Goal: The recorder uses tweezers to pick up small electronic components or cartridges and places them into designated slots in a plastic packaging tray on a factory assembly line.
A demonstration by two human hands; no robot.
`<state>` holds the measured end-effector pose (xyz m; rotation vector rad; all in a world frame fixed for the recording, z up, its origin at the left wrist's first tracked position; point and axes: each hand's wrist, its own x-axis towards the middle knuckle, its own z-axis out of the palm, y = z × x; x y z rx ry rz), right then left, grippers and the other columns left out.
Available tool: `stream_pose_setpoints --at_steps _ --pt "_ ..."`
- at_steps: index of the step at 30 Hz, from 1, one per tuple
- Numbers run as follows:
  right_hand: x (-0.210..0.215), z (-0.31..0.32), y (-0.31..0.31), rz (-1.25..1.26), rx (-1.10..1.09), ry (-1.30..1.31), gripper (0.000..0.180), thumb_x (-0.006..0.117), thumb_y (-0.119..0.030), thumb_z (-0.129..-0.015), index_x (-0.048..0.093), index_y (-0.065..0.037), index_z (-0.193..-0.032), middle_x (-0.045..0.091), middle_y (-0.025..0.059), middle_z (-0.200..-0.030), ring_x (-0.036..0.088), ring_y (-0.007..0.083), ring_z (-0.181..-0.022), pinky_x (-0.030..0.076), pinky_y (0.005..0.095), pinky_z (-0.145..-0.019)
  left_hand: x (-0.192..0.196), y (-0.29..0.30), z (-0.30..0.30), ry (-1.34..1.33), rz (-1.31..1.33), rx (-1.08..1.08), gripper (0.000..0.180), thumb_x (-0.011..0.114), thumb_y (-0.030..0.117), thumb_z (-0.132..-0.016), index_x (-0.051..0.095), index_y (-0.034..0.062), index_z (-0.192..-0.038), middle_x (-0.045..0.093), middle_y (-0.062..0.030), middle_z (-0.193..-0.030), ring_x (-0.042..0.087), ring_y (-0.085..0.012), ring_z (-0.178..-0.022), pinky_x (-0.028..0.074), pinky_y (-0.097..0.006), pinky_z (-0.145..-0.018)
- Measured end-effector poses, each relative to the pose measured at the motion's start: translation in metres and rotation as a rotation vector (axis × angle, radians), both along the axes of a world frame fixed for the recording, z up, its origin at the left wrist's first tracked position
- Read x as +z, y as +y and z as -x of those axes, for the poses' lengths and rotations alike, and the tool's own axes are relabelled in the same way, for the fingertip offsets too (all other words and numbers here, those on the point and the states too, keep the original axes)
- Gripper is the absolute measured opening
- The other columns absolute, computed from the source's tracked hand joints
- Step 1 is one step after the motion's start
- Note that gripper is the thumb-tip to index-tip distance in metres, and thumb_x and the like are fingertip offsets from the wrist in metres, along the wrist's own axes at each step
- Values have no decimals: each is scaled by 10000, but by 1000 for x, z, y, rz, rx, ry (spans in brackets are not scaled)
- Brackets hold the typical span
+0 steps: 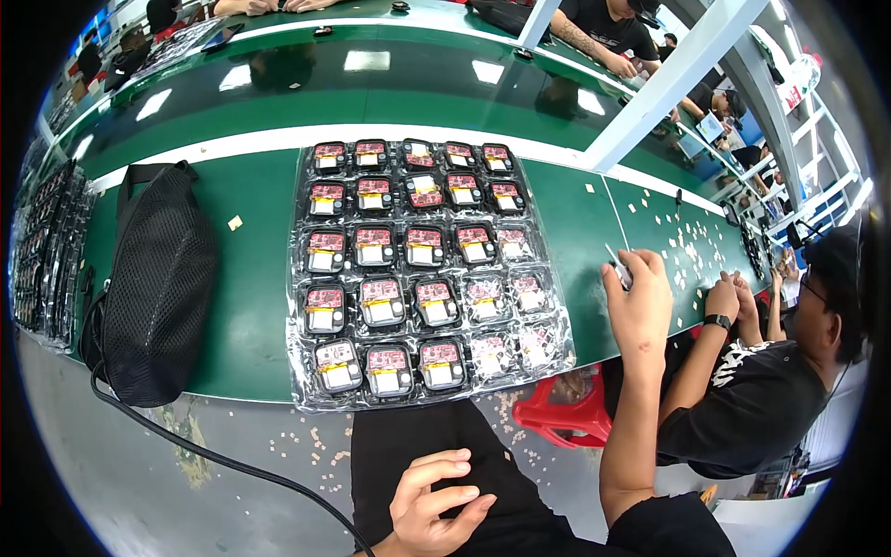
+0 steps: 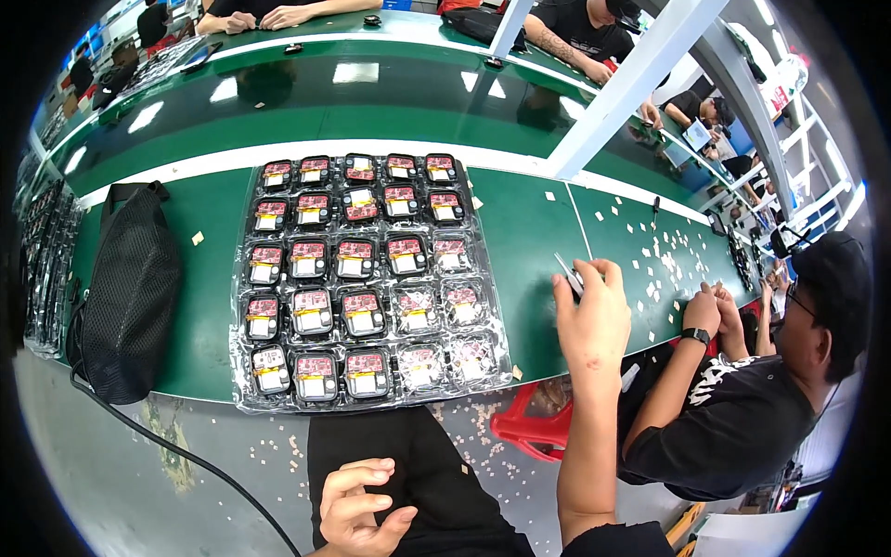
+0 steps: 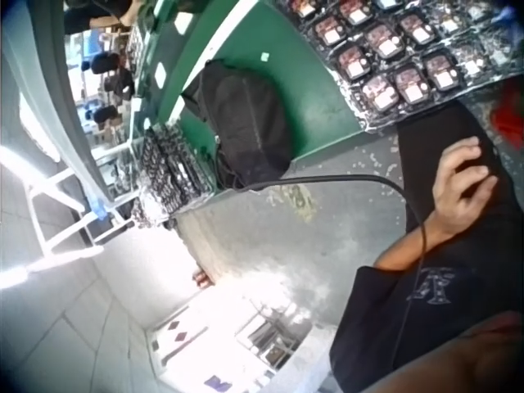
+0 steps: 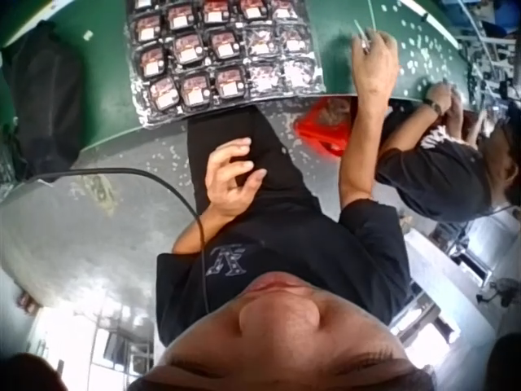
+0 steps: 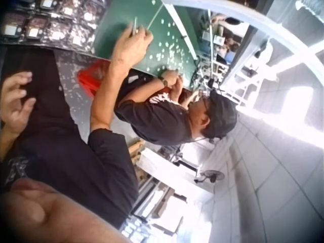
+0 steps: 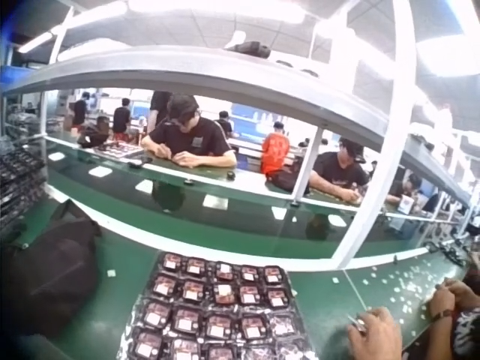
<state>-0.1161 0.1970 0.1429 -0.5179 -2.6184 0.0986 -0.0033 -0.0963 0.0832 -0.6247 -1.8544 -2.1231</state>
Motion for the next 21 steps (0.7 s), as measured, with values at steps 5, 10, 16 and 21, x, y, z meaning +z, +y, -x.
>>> stream_pose_setpoints --at_steps 5,10,16,21 --pt "-25 -27 5 128 51 -32 303 737 -193 -865 703 -16 -1109 600 195 -1319 665 393 -1049 531 436 -901 0 1 4 18 -9 -17 327 817 32 -823 601 4 -1067 585 -205 -1151 643 -390 -1071 563 -453 -879" --pt "-24 -40 -1 288 12 36 352 789 -193 -819 678 4 -1088 575 246 -1320 629 424 -1119 514 455 -927 1 5 6 26 -4 -30 324 813 29 -827 602 1 -1071 584 -205 -1151 642 -390 -1071 561 -455 -884" --pt "-28 -27 17 219 -34 78 372 789 -221 -830 623 5 -1074 649 198 -1098 642 396 -992 505 447 -876 4 9 5 37 2 -46 314 809 33 -833 606 2 -1070 590 -206 -1141 644 -389 -1066 560 -450 -880" --pt "-24 -31 11 243 -27 41 287 774 -136 -819 589 4 -988 672 165 -1071 665 321 -857 519 404 -743 10 13 7 63 14 -35 309 808 40 -837 605 1 -1067 605 -209 -1117 652 -382 -1051 563 -440 -871"
